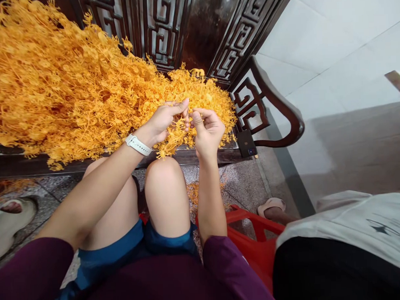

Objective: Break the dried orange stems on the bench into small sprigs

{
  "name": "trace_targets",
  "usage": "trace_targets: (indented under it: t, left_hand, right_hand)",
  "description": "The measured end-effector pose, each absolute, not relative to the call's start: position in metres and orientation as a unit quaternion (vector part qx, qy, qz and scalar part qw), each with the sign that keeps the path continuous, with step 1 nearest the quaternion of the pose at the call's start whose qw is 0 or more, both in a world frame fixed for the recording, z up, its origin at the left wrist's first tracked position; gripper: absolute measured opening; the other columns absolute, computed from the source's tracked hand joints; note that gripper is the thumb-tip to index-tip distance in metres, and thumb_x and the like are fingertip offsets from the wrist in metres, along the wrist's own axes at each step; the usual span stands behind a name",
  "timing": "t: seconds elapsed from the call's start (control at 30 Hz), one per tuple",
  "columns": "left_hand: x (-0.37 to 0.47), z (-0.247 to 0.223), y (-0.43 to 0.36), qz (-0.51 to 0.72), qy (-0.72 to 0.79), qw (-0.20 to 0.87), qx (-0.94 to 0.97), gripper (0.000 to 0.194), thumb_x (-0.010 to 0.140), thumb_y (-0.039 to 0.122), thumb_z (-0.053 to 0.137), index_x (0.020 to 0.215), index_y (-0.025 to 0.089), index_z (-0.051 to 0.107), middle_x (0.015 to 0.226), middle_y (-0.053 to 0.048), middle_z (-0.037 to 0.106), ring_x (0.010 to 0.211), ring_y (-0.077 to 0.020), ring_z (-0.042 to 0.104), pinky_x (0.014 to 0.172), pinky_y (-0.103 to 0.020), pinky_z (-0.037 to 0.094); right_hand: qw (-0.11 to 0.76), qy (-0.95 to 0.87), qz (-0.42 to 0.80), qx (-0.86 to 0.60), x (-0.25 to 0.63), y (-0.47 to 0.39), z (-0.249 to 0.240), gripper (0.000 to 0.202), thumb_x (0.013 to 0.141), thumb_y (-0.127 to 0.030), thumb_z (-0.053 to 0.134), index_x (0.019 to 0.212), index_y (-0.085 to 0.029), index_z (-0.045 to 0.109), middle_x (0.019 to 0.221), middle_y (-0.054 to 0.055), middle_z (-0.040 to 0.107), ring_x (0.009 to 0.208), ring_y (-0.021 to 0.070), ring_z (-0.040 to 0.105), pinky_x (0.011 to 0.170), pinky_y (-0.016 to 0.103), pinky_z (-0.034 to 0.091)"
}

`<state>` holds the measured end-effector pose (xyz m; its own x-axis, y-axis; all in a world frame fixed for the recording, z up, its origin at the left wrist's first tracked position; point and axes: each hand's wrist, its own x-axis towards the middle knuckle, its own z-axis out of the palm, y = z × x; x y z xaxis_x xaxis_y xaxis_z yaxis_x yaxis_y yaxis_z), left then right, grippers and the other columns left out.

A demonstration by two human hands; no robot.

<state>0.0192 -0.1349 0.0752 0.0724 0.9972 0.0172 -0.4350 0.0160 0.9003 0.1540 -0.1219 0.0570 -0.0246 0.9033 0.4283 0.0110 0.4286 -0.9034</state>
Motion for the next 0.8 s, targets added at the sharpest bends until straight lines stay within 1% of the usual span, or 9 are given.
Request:
trace_targets:
  t: [0.13,0.2,0.27,0.37,0.43,0.5,0.57,0.67,0.8]
  left_hand:
    - [0.022,0.068,-0.124,0.636,0.393,0.560,0.357,0.055,0.095,0.067,0.066,0.067,0.020,0.056,0.078,-0.005,0.064,0.090,-0.0201,0.068,0.088,-0.038,0.053]
    - [0.014,0.063,-0.113,0.658,0.405,0.544,0.327,0.054,0.094,0.070,0.064,0.073,0.021,0.059,0.076,-0.004,0.063,0.088,-0.0199,0.068,0.083,-0.036,0.053]
    - [0.000,0.060,-0.104,0.661,0.423,0.539,0.305,0.053,0.093,0.073,0.063,0.079,0.023,0.062,0.072,-0.003,0.061,0.083,-0.0196,0.068,0.075,-0.035,0.052]
    - [-0.017,0.059,-0.100,0.641,0.428,0.541,0.337,0.051,0.092,0.071,0.066,0.075,0.023,0.061,0.068,-0.002,0.060,0.072,-0.0164,0.065,0.068,-0.032,0.052]
    - [-0.020,0.060,-0.105,0.626,0.405,0.554,0.370,0.050,0.092,0.066,0.069,0.070,0.022,0.059,0.068,-0.002,0.060,0.068,-0.0145,0.062,0.068,-0.032,0.052]
    - [-0.017,0.062,-0.112,0.608,0.382,0.571,0.399,0.048,0.093,0.061,0.071,0.069,0.021,0.060,0.072,-0.002,0.063,0.069,-0.0139,0.062,0.071,-0.032,0.053]
    - [-0.010,0.063,-0.119,0.592,0.371,0.579,0.420,0.041,0.091,0.054,0.076,0.072,0.020,0.064,0.077,-0.002,0.066,0.074,-0.0138,0.062,0.075,-0.031,0.052]
    - [0.001,0.062,-0.123,0.599,0.369,0.564,0.432,0.033,0.087,0.043,0.081,0.070,0.019,0.065,0.077,-0.001,0.065,0.076,-0.0126,0.058,0.078,-0.028,0.049]
    - [0.007,0.055,-0.117,0.627,0.382,0.551,0.397,0.033,0.087,0.026,0.076,0.061,0.020,0.056,0.070,0.001,0.056,0.072,-0.0117,0.053,0.075,-0.029,0.045]
  right_hand:
    - [0.584,-0.670,0.253,-0.383,0.146,-0.154,0.065,0.010,0.097,-0.038,0.074,0.097,-0.028,0.078,0.090,0.002,0.069,0.083,0.0193,0.066,0.081,0.040,0.056]
    - [0.551,-0.720,0.220,-0.360,0.143,-0.177,0.069,0.005,0.098,-0.031,0.075,0.096,-0.029,0.079,0.088,0.002,0.069,0.085,0.0197,0.064,0.082,0.039,0.054]
    - [0.511,-0.751,0.240,-0.342,0.140,-0.194,0.072,0.006,0.098,-0.030,0.074,0.095,-0.030,0.079,0.087,0.001,0.068,0.084,0.0197,0.063,0.080,0.039,0.053]
    - [0.518,-0.712,0.300,-0.366,0.138,-0.196,0.073,0.009,0.100,-0.038,0.071,0.101,-0.030,0.076,0.089,0.001,0.066,0.080,0.0191,0.062,0.076,0.038,0.053]
    - [0.561,-0.654,0.321,-0.394,0.139,-0.181,0.072,0.019,0.099,-0.044,0.072,0.112,-0.030,0.071,0.090,0.001,0.063,0.077,0.0173,0.060,0.071,0.034,0.051]
    - [0.568,-0.631,0.330,-0.412,0.141,-0.161,0.071,0.030,0.096,-0.050,0.075,0.116,-0.029,0.067,0.093,0.001,0.062,0.077,0.0157,0.059,0.069,0.031,0.048]
    - [0.531,-0.656,0.340,-0.415,0.143,-0.143,0.071,0.031,0.097,-0.056,0.072,0.105,-0.027,0.066,0.090,0.000,0.061,0.075,0.0149,0.055,0.067,0.030,0.045]
    - [0.479,-0.716,0.313,-0.401,0.144,-0.133,0.072,0.042,0.104,-0.059,0.059,0.082,-0.024,0.059,0.075,-0.002,0.053,0.067,0.0144,0.046,0.065,0.031,0.038]
    - [0.481,-0.731,0.239,-0.420,0.136,-0.155,0.075,0.047,0.108,-0.054,0.053,0.073,-0.024,0.048,0.066,-0.003,0.043,0.062,0.0151,0.038,0.064,0.033,0.032]
